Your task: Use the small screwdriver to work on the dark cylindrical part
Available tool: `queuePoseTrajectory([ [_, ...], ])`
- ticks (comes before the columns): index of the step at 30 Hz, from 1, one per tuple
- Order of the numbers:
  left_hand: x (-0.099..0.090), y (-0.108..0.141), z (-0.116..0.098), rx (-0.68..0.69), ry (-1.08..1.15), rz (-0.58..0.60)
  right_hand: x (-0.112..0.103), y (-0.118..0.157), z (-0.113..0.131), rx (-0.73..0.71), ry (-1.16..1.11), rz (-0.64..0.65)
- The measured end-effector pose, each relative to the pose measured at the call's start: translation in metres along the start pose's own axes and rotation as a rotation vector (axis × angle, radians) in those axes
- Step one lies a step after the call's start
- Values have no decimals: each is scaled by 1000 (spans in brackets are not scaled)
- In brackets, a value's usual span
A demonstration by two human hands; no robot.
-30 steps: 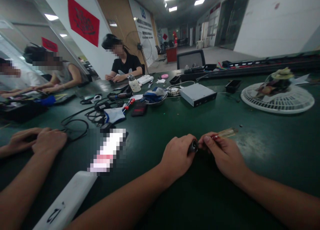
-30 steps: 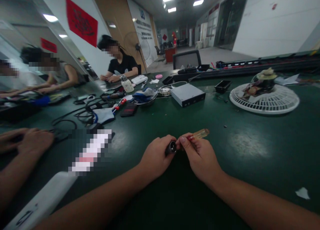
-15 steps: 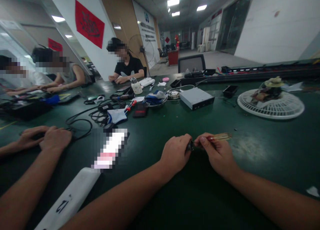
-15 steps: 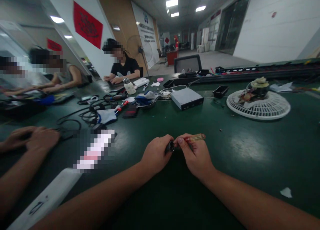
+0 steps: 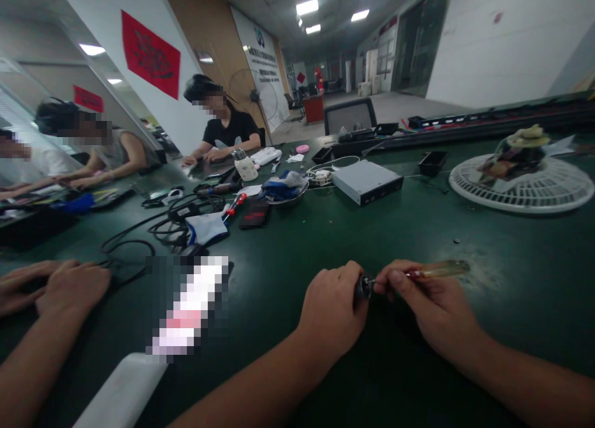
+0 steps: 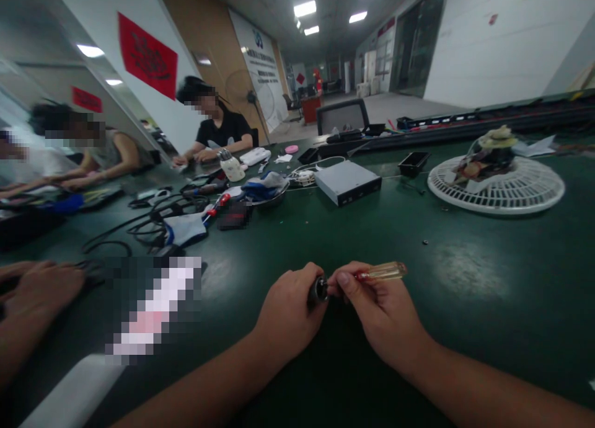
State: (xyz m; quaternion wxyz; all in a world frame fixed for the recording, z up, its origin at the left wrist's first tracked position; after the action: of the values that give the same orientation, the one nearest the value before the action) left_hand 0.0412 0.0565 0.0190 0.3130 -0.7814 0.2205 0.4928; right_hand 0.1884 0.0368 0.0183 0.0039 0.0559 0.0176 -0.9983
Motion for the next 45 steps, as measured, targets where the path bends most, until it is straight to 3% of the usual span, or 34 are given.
queuePoseTrajectory([
  [3,8,0,6,-52,-2,-4,-4,-7,-10,54,35,-63],
  [7,11,1,8,-97,5,-34,-3,-11,-18,118,107,-35],
  [13,11,1,8,-101,11,-85,-14,-5,-9,38,167,-186],
  [20,5,7,23,-240,124,-313,6,1,-6,-53,492,28],
  [24,9,6,24,-227,147,-251,16,5,-4,-149,669,83],
  [27,11,4,23,-207,179,-192,18,4,-5,-145,717,99],
  [36,13,5,18,-172,231,-141,8,-2,-17,3,640,27],
  [41,11,5,18,-181,252,-164,5,-1,-15,56,357,46],
  [45,10,2,15,-144,270,-125,-4,-4,-12,69,147,-40],
])
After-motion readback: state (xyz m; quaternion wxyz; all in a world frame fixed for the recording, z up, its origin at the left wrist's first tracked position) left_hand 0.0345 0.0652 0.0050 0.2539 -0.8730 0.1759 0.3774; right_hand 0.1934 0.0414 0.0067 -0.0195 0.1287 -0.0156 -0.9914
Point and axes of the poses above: each hand's wrist, its own y-axis away from the middle knuckle, its own x-axis out of the palm, z = x × y, the point moved 6 cm from there along -y, towards the middle knuckle, and after that the axes turned 15 degrees about x, right-handed, at the moved point
